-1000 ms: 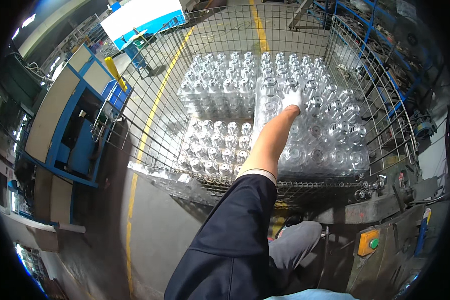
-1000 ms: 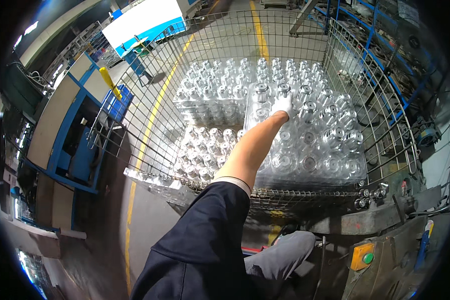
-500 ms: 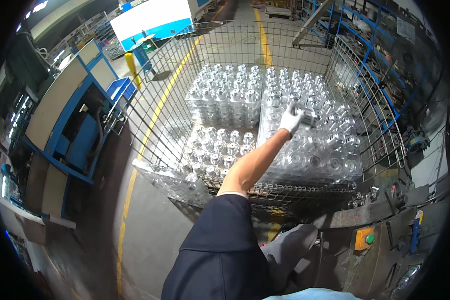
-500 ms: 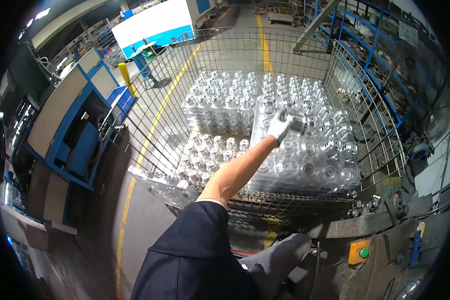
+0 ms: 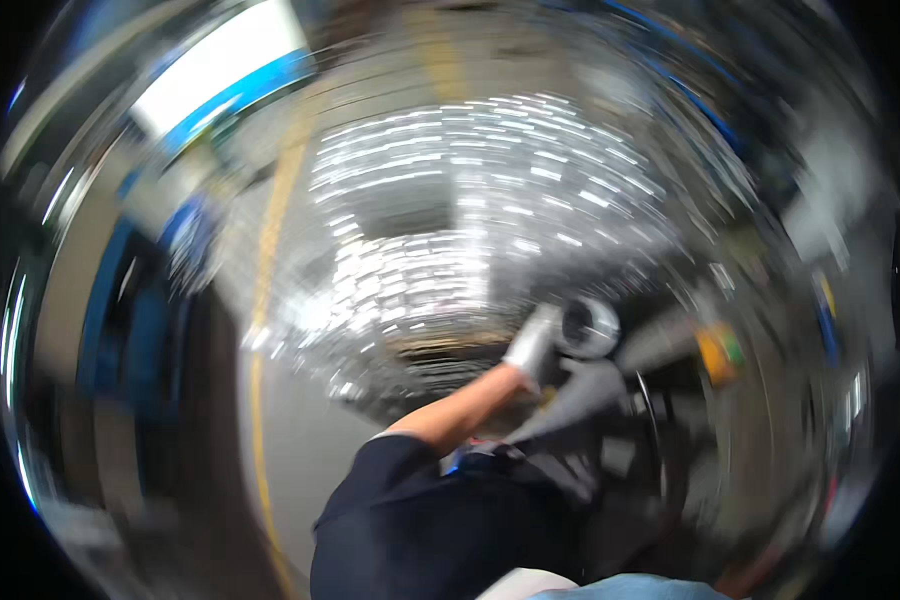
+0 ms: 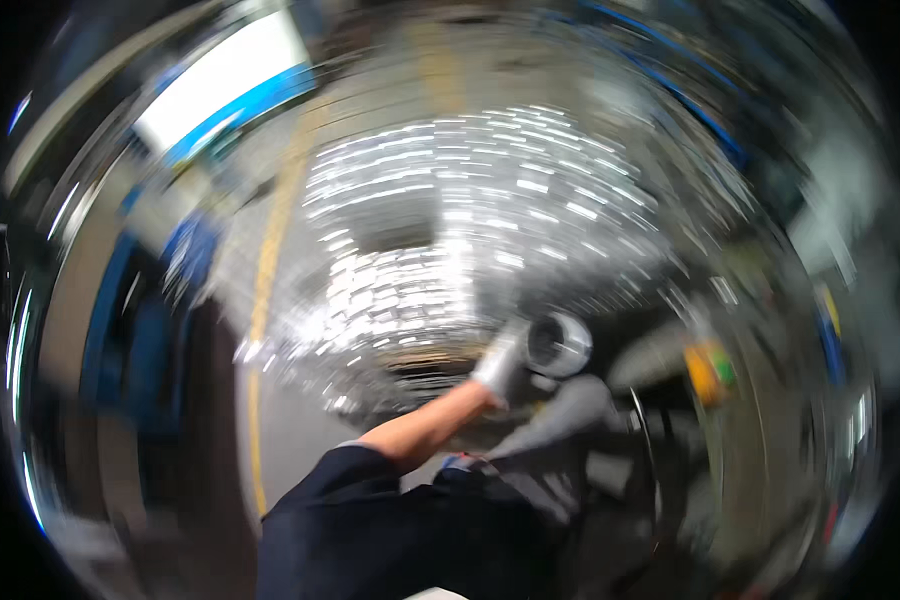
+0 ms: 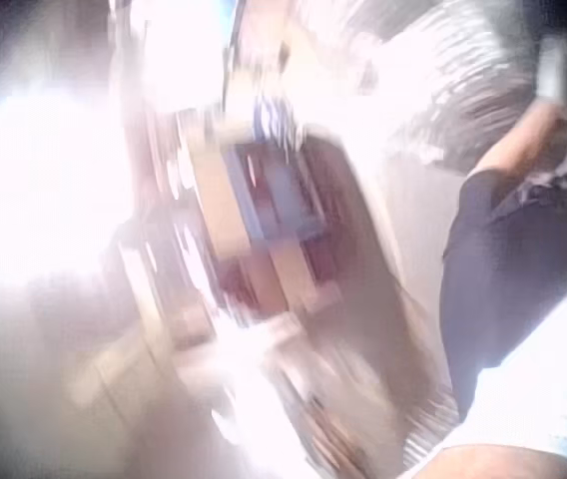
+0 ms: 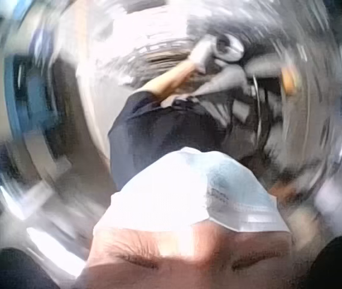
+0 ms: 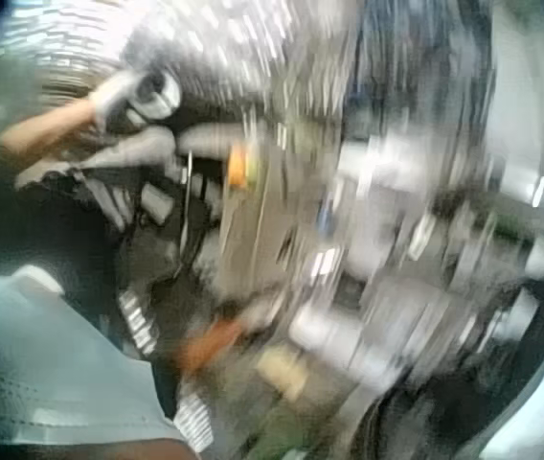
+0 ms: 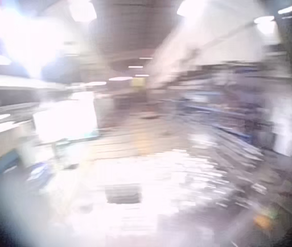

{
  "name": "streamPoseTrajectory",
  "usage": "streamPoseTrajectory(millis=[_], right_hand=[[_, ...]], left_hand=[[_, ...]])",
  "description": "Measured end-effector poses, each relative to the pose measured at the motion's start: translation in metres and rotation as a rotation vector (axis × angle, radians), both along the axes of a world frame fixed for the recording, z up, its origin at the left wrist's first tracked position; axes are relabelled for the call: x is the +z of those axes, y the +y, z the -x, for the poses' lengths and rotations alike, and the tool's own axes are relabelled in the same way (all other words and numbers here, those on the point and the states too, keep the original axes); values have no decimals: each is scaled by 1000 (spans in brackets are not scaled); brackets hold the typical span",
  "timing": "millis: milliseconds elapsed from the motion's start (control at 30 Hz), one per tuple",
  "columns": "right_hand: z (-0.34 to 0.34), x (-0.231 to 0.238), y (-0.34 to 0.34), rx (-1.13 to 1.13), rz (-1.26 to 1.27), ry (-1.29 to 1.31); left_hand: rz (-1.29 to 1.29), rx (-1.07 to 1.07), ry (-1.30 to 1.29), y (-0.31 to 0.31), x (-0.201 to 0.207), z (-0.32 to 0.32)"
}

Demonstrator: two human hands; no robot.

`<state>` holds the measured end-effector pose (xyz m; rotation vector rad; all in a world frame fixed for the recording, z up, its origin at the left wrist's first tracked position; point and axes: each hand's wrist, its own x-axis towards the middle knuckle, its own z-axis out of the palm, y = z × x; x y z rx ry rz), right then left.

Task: Manually process metal parts using a machine press or specialized fabrication tool.

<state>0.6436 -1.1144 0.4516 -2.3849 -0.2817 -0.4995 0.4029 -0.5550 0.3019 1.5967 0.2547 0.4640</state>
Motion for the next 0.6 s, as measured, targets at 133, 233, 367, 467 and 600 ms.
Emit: streamPoseTrajectory(millis=[133,233,367,467,600], right_hand=[[-36,-8,-11,-337,283,-93],[-47,49,36,-408,-46,-562],[-62,56,-15,-501,280,-638],[-82,40,2,-445,219,-310],[-113,-12,-27,-428,339,-197]], left_hand=[[890,157,95,-13,-3,12],[289,84,-18,-24,-7,-2],[-828,-64,-56,-60,10,-38],[-808,-138,-136,-84,23,-46],[152,-175,55,-86,3,-40]])
